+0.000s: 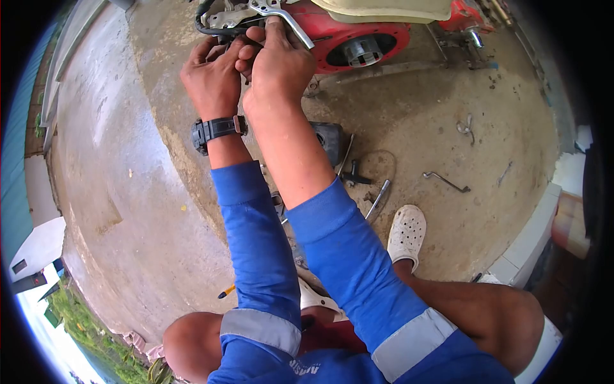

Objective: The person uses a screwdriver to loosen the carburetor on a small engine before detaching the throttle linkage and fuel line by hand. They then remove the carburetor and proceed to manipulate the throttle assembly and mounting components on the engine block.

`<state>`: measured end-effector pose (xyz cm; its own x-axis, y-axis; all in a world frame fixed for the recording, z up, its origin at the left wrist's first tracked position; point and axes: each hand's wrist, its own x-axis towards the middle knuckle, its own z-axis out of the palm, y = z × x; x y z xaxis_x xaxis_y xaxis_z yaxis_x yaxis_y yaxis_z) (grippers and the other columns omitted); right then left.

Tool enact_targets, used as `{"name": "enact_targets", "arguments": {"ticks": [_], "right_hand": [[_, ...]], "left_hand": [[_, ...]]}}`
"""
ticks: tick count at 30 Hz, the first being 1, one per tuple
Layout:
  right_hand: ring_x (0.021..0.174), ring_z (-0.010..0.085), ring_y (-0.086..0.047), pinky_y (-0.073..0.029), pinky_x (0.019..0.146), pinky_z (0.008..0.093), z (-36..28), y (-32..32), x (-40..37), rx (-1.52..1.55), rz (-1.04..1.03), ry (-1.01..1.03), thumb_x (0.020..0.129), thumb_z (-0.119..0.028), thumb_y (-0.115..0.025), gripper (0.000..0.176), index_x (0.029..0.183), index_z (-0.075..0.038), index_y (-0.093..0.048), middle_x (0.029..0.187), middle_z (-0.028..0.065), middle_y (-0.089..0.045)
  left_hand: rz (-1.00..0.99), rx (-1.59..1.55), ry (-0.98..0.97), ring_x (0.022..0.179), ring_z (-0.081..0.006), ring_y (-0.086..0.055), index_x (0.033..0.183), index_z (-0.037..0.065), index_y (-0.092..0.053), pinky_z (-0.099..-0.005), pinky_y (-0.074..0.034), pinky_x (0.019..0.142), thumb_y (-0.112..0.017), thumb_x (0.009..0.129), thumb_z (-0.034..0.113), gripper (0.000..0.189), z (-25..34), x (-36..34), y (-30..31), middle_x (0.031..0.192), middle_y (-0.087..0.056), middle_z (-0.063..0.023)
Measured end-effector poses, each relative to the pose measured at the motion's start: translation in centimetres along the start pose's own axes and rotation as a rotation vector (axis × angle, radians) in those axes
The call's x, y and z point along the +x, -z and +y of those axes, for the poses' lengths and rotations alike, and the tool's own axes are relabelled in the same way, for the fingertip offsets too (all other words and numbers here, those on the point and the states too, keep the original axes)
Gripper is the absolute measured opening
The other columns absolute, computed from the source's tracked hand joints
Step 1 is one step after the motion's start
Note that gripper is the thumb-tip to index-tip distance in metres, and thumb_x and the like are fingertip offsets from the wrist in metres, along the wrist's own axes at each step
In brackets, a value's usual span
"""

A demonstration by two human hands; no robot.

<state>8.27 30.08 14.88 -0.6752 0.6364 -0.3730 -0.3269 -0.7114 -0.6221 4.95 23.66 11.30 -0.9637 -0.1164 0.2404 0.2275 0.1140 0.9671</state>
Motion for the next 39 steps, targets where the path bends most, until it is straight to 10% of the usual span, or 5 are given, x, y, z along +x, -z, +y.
{"name": "enact_targets", "arguments": {"ticks": [7,10,12,15,39], "right_hand": [[0.058,0.0107,-0.065,-0.053,0.048,0.0280,-3.1,5.9,-1.9,-0.218,-0.112,-0.001,0.108,-0.021,-0.061,0.026,0.104,0.003,-0.071,0.074,0.0049,-0.068],[0.062,0.0166,-0.070,-0.055,0.049,0.0318,-5.0,9.4,-0.2,-0.725,-0.155,0.497,0.104,-0.013,-0.064,0.017,0.107,-0.001,-0.074,0.075,0.0080,-0.071],[0.063,0.0236,-0.074,-0.055,0.049,0.0356,-6.0,10.5,3.7,-1.053,-0.299,1.278,0.098,-0.012,-0.069,0.010,0.105,-0.009,-0.077,0.077,0.0085,-0.074],[0.068,0.0241,-0.077,-0.059,0.055,0.0342,-8.0,9.4,5.7,-1.202,-0.486,1.696,0.100,-0.009,-0.068,0.019,0.115,0.000,-0.075,0.093,0.0145,-0.080],[0.057,0.0298,-0.074,-0.058,0.049,0.0405,-7.2,7.6,6.1,-1.531,-0.410,1.525,0.097,-0.023,-0.072,0.025,0.113,-0.002,-0.072,0.065,0.0161,-0.070]], "left_hand": [[-0.001,-0.053,-0.010,0.086,-0.0158,-0.073,0.116,-0.014,-0.070,-0.0278,-0.058,0.074,-0.088,0.081,0.016,0.049,-1.1,0.1,-0.4,0.098,-0.078,-0.0175],[0.053,0.041,-0.067,0.087,-0.0179,-0.074,0.119,-0.015,-0.070,-0.0295,-0.059,0.077,-0.088,0.081,0.018,0.054,-0.9,-0.2,-0.4,0.099,-0.078,-0.0206],[0.045,0.052,-0.072,0.086,-0.0179,-0.074,0.118,-0.015,-0.070,-0.0294,-0.059,0.077,-0.088,0.081,0.018,0.053,-0.5,-0.3,-0.4,0.098,-0.079,-0.0206],[0.039,0.074,-0.092,0.087,-0.0177,-0.075,0.115,-0.014,-0.071,-0.0292,-0.059,0.078,-0.088,0.081,0.018,0.050,-0.3,-0.6,-0.4,0.097,-0.079,-0.0204],[-0.013,0.130,-0.110,0.082,-0.0165,-0.075,0.107,-0.007,-0.077,-0.0293,-0.058,0.074,-0.089,0.082,0.021,0.040,-1.2,0.6,0.1,0.094,-0.080,-0.0181]]}}
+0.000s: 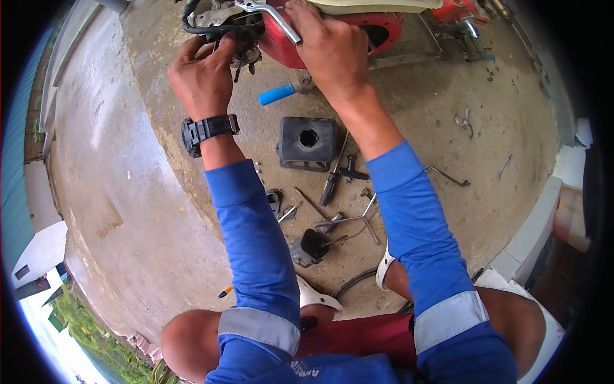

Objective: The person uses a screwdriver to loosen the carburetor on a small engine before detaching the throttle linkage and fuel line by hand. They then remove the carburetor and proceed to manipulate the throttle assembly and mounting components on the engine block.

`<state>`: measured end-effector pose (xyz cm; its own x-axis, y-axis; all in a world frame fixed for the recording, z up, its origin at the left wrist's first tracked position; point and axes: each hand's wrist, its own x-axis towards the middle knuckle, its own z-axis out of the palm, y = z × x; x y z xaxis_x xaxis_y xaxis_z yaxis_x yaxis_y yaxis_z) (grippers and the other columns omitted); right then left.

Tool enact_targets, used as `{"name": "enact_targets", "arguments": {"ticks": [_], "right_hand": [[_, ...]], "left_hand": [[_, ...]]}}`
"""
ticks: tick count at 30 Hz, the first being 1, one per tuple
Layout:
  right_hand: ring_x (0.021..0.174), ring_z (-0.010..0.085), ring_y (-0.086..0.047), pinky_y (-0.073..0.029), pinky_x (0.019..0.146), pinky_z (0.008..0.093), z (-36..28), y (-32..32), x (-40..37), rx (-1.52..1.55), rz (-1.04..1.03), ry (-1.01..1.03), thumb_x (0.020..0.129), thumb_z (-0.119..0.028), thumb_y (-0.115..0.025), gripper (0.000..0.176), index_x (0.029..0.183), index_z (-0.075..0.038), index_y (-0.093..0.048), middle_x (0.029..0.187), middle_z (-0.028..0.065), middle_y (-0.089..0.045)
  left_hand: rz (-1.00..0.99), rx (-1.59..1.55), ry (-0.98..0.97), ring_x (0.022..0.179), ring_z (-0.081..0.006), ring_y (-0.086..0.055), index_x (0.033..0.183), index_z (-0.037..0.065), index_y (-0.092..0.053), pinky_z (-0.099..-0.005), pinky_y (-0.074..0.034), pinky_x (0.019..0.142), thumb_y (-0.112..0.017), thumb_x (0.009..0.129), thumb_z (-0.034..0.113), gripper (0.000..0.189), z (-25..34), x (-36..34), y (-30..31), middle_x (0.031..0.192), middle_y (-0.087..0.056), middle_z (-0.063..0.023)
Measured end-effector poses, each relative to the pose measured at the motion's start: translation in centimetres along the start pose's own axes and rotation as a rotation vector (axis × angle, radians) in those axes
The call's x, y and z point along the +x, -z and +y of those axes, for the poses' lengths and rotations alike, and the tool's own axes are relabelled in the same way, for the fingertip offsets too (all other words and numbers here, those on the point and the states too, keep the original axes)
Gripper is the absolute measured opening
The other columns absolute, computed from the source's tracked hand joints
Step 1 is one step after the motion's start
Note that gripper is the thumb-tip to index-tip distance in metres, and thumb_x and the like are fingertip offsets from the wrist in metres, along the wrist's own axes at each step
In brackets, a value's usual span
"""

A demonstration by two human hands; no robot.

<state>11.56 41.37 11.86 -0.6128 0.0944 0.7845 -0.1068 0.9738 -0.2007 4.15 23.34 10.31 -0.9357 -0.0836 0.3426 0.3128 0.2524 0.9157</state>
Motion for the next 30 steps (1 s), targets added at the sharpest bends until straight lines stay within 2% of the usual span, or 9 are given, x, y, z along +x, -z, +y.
{"name": "enact_targets", "arguments": {"ticks": [12,14,16,19,27,29,30], "right_hand": [[0.060,0.0312,-0.074,-0.058,0.051,0.0403,-0.5,0.1,0.1,-0.004,0.029,-0.002,0.096,-0.021,-0.073,0.023,0.107,0.000,-0.074,0.070,0.0175,-0.073],[0.060,0.0316,-0.074,-0.059,0.052,0.0403,-0.3,-0.4,-0.3,0.010,0.057,-0.005,0.096,-0.020,-0.073,0.023,0.107,0.000,-0.074,0.072,0.0175,-0.074],[0.062,0.0320,-0.075,-0.059,0.053,0.0396,-0.4,-0.7,0.0,0.053,0.166,0.026,0.096,-0.020,-0.074,0.022,0.106,0.000,-0.075,0.074,0.0175,-0.075],[0.063,0.0312,-0.075,-0.060,0.054,0.0397,-0.4,-0.7,-0.2,0.049,0.124,-0.014,0.096,-0.019,-0.073,0.022,0.107,0.000,-0.076,0.076,0.0175,-0.075],[0.061,0.0301,-0.075,-0.059,0.053,0.0393,-0.1,-1.2,-0.1,0.078,0.157,-0.034,0.097,-0.023,-0.072,0.021,0.104,-0.004,-0.075,0.072,0.0149,-0.074],[0.059,0.0289,-0.074,-0.059,0.052,0.0392,-0.1,-1.0,-0.1,0.136,0.027,-0.117,0.096,-0.024,-0.072,0.019,0.100,-0.006,-0.073,0.069,0.0133,-0.073],[0.059,0.0289,-0.074,-0.059,0.052,0.0392,-0.1,-0.8,0.1,0.136,0.026,-0.119,0.096,-0.024,-0.072,0.019,0.100,-0.006,-0.073,0.069,0.0133,-0.073]], "left_hand": [[0.008,0.137,-0.014,0.083,-0.0171,-0.076,0.110,-0.009,-0.075,-0.0307,-0.059,0.077,-0.087,0.079,0.023,0.046,1.1,0.2,0.4,0.093,-0.080,-0.0185],[-0.062,0.182,-0.016,0.088,-0.0131,-0.074,0.120,-0.016,-0.069,-0.0260,-0.057,0.082,-0.088,0.084,0.026,0.058,1.9,-0.2,0.7,0.097,-0.081,-0.0154],[-0.085,0.198,-0.072,0.087,-0.0117,-0.074,0.117,-0.013,-0.073,-0.0257,-0.057,0.082,-0.088,0.083,0.026,0.054,1.0,0.5,1.0,0.095,-0.081,-0.0135],[-0.088,0.179,-0.067,0.086,-0.0101,-0.073,0.112,-0.007,-0.077,-0.0244,-0.056,0.083,-0.088,0.083,0.025,0.044,0.6,0.7,1.1,0.094,-0.081,-0.0096],[-0.110,0.122,-0.064,0.086,-0.0106,-0.071,0.107,-0.007,-0.079,-0.0253,-0.055,0.081,-0.087,0.084,0.020,0.036,0.8,0.3,1.1,0.093,-0.081,-0.0088],[-0.087,0.122,-0.078,0.086,-0.0109,-0.071,0.105,-0.007,-0.079,-0.0259,-0.055,0.081,-0.088,0.084,0.020,0.035,0.7,0.3,0.9,0.094,-0.080,-0.0090],[-0.083,0.064,-0.054,0.086,-0.0114,-0.071,0.105,-0.007,-0.080,-0.0263,-0.055,0.081,-0.089,0.084,0.020,0.035,0.6,0.3,0.9,0.094,-0.080,-0.0093]]}}
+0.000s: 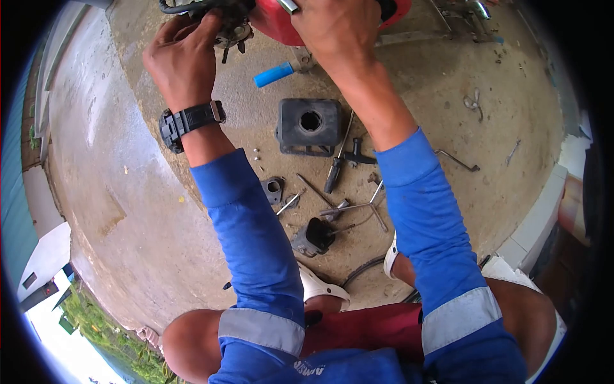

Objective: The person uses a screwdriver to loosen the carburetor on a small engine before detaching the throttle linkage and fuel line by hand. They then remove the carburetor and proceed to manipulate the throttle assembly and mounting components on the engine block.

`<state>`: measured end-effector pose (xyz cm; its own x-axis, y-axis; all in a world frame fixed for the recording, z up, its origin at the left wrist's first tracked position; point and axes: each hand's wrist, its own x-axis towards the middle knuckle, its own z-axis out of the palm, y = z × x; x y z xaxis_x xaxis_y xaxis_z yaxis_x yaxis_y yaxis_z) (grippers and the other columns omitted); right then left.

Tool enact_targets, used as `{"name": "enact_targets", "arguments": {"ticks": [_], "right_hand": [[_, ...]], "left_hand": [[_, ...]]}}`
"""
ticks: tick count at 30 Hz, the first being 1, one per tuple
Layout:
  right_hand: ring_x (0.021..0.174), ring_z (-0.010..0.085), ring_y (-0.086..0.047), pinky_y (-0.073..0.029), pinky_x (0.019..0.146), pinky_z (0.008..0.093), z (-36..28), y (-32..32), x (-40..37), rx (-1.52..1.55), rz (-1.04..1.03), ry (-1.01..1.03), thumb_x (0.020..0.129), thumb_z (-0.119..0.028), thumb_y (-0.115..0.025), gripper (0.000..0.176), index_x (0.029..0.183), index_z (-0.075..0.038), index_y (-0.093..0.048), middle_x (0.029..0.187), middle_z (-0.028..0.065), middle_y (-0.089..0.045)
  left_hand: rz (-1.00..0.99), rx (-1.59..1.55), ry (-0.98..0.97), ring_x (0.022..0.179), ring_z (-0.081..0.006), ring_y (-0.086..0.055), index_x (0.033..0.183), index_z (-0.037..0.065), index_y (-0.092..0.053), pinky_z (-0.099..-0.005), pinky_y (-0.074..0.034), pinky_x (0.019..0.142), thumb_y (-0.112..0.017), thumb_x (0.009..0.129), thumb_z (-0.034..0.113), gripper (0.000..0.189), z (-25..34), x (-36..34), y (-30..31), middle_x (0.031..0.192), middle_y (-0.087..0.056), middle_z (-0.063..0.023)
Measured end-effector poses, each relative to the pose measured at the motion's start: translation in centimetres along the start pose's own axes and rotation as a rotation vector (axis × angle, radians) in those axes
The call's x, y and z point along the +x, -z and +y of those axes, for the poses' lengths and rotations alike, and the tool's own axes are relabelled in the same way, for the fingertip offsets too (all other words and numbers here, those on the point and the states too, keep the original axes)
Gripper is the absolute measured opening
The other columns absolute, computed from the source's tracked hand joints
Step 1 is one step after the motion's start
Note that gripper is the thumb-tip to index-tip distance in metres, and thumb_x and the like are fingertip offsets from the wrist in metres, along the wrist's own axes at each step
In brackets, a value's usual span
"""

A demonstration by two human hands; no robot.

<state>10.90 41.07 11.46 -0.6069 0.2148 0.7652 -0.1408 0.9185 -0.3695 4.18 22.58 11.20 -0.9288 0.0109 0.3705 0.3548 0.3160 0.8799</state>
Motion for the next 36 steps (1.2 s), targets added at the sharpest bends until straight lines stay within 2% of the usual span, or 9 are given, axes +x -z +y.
{"name": "enact_targets", "arguments": {"ticks": [5,7,11,13,21,27,30,33,36], "right_hand": [[0.058,0.0278,-0.074,-0.058,0.051,0.0392,0.0,0.5,0.2,0.015,0.039,0.065,0.094,-0.025,-0.074,0.017,0.097,-0.008,-0.072,0.067,0.0118,-0.072],[0.058,0.0280,-0.074,-0.058,0.051,0.0392,0.2,0.0,0.1,0.019,0.080,0.077,0.093,-0.025,-0.075,0.017,0.096,-0.008,-0.073,0.067,0.0116,-0.072],[0.057,0.0284,-0.073,-0.058,0.051,0.0389,0.0,0.2,0.1,-0.011,0.108,0.083,0.091,-0.025,-0.076,0.016,0.094,-0.009,-0.074,0.067,0.0114,-0.072],[0.056,0.0283,-0.073,-0.058,0.051,0.0388,-0.1,0.0,0.0,-0.033,0.117,0.071,0.091,-0.025,-0.076,0.017,0.093,-0.009,-0.074,0.066,0.0114,-0.072],[0.054,0.0280,-0.072,-0.056,0.049,0.0386,-0.3,-0.4,-0.2,-0.059,0.157,0.040,0.092,-0.026,-0.077,0.017,0.090,-0.010,-0.075,0.064,0.0114,-0.072],[0.055,0.0272,-0.072,-0.056,0.049,0.0381,0.3,0.1,0.1,-0.034,0.180,0.079,0.091,-0.025,-0.077,0.013,0.092,-0.012,-0.076,0.065,0.0112,-0.072],[0.056,0.0269,-0.073,-0.057,0.050,0.0383,0.4,0.4,0.2,0.017,0.070,0.065,0.090,-0.024,-0.078,0.012,0.093,-0.013,-0.076,0.065,0.0103,-0.071],[0.057,0.0265,-0.073,-0.058,0.052,0.0389,0.4,0.3,0.2,0.026,0.040,0.042,0.088,-0.024,-0.079,0.013,0.095,-0.014,-0.075,0.066,0.0097,-0.072],[0.058,0.0263,-0.073,-0.058,0.052,0.0393,0.2,0.4,0.2,0.000,0.077,0.118,0.086,-0.025,-0.081,0.020,0.101,-0.014,-0.076,0.069,0.0100,-0.073]], "left_hand": [[0.020,-0.030,0.026,0.085,-0.0125,-0.071,0.107,-0.007,-0.079,-0.0270,-0.055,0.080,-0.091,0.082,0.019,0.038,0.3,-0.1,-0.4,0.096,-0.080,-0.0097],[0.114,0.098,0.108,0.085,-0.0130,-0.071,0.109,-0.008,-0.079,-0.0268,-0.056,0.080,-0.093,0.081,0.020,0.043,0.3,0.0,-0.4,0.097,-0.080,-0.0104],[0.083,0.023,0.061,0.085,-0.0138,-0.071,0.110,-0.009,-0.078,-0.0267,-0.056,0.080,-0.093,0.080,0.021,0.046,-0.2,0.2,-0.4,0.097,-0.079,-0.0114],[0.126,0.143,0.028,0.086,-0.0147,-0.072,0.111,-0.010,-0.078,-0.0266,-0.056,0.081,-0.093,0.080,0.021,0.046,0.1,-0.1,-0.6,0.097,-0.079,-0.0123],[0.130,0.045,0.034,0.088,-0.0149,-0.073,0.110,-0.009,-0.079,-0.0269,-0.056,0.084,-0.092,0.080,0.019,0.043,-0.1,-0.4,-0.7,0.096,-0.080,-0.0123],[0.099,0.111,0.014,0.088,-0.0146,-0.073,0.109,-0.008,-0.079,-0.0269,-0.056,0.084,-0.089,0.083,0.020,0.040,0.2,-0.3,-0.4,0.095,-0.080,-0.0118],[0.075,0.109,0.000,0.088,-0.0143,-0.073,0.109,-0.008,-0.079,-0.0270,-0.056,0.085,-0.088,0.083,0.020,0.039,0.1,-0.2,-0.2,0.095,-0.081,-0.0118],[0.051,0.078,0.000,0.088,-0.0140,-0.073,0.109,-0.008,-0.078,-0.0272,-0.057,0.085,-0.088,0.083,0.020,0.038,0.2,-0.2,-0.1,0.095,-0.081,-0.0117],[0.032,0.034,0.007,0.089,-0.0135,-0.073,0.108,-0.008,-0.078,-0.0273,-0.057,0.085,-0.088,0.083,0.019,0.038,0.3,-0.1,-0.1,0.095,-0.081,-0.0115]]}}
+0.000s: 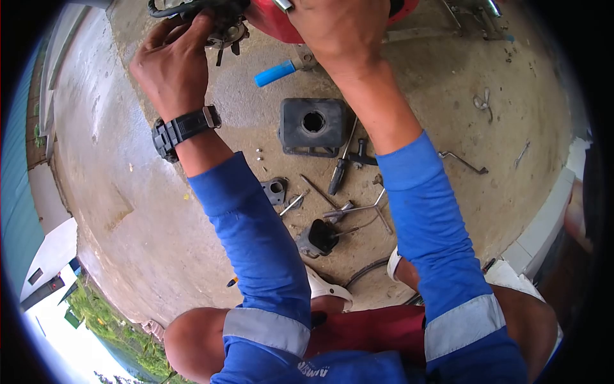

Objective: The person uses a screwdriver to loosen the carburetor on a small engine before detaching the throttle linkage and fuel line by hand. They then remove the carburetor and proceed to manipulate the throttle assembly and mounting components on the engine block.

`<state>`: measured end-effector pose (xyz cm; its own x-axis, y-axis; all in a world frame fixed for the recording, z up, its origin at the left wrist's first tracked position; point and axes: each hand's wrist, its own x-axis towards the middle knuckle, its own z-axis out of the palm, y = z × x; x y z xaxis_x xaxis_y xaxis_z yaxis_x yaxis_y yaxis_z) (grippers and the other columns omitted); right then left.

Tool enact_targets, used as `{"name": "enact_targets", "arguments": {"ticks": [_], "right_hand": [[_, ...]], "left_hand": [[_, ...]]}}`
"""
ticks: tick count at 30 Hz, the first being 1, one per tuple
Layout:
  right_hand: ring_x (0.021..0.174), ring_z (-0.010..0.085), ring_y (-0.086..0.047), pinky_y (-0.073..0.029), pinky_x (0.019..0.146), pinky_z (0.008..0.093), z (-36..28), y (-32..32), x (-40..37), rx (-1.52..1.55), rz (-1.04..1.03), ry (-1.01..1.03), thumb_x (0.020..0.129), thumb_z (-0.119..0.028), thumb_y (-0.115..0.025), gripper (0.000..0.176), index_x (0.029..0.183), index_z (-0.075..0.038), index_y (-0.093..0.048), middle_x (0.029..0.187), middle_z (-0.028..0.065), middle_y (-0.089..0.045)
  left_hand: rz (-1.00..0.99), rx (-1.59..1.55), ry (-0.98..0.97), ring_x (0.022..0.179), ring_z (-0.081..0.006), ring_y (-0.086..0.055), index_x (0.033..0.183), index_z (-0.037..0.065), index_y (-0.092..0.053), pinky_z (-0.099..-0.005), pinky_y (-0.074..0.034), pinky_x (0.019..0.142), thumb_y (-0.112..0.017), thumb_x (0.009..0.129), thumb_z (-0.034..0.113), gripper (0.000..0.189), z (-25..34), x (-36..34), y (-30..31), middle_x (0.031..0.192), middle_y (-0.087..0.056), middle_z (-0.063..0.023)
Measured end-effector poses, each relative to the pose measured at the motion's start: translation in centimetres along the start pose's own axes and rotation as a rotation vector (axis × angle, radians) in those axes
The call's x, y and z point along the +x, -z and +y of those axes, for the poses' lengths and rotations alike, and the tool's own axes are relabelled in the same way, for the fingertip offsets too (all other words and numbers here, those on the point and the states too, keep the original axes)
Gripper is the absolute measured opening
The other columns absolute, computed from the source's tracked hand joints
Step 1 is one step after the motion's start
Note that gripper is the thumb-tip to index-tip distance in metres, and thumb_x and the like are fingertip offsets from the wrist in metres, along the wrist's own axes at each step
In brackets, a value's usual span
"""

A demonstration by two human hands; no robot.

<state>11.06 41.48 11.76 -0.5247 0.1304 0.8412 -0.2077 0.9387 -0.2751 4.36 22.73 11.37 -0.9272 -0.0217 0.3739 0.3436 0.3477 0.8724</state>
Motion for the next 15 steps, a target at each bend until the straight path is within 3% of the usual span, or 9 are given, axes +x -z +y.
{"name": "enact_targets", "arguments": {"ticks": [8,11,14,15], "right_hand": [[0.059,0.0256,-0.074,-0.059,0.052,0.0385,-0.1,-0.3,-0.4,-0.102,0.049,-0.034,0.084,-0.027,-0.084,0.029,0.109,-0.013,-0.078,0.071,0.0091,-0.075],[0.059,0.0253,-0.074,-0.059,0.053,0.0376,0.0,-0.5,-0.5,-0.063,0.058,-0.039,0.085,-0.028,-0.083,0.029,0.109,-0.012,-0.079,0.071,0.0093,-0.075],[0.060,0.0250,-0.075,-0.059,0.053,0.0370,-0.2,-0.4,-0.2,-0.061,0.091,-0.034,0.086,-0.028,-0.081,0.025,0.106,-0.012,-0.080,0.072,0.0094,-0.076],[0.060,0.0250,-0.075,-0.059,0.053,0.0370,-0.2,-0.4,-0.2,-0.059,0.091,-0.032,0.086,-0.028,-0.081,0.025,0.106,-0.012,-0.080,0.072,0.0094,-0.076]], "left_hand": [[0.019,-0.051,0.024,0.088,-0.0124,-0.072,0.110,-0.008,-0.078,-0.0251,-0.056,0.082,-0.090,0.083,0.020,0.041,0.5,-0.5,-0.3,0.094,-0.080,-0.0111],[0.020,-0.086,0.027,0.086,-0.0143,-0.073,0.112,-0.007,-0.077,-0.0274,-0.057,0.084,-0.090,0.083,0.022,0.043,0.6,-0.9,-0.5,0.095,-0.080,-0.0104],[0.028,-0.002,0.102,0.094,-0.0171,-0.073,0.118,-0.004,-0.073,-0.0323,-0.060,0.084,-0.085,0.088,0.021,0.041,0.1,-1.2,-1.1,0.103,-0.078,-0.0092],[0.028,-0.200,0.195,0.099,-0.0184,-0.073,0.121,-0.002,-0.072,-0.0346,-0.061,0.083,-0.083,0.090,0.020,0.040,0.4,-1.7,-1.6,0.108,-0.077,-0.0085]]}}
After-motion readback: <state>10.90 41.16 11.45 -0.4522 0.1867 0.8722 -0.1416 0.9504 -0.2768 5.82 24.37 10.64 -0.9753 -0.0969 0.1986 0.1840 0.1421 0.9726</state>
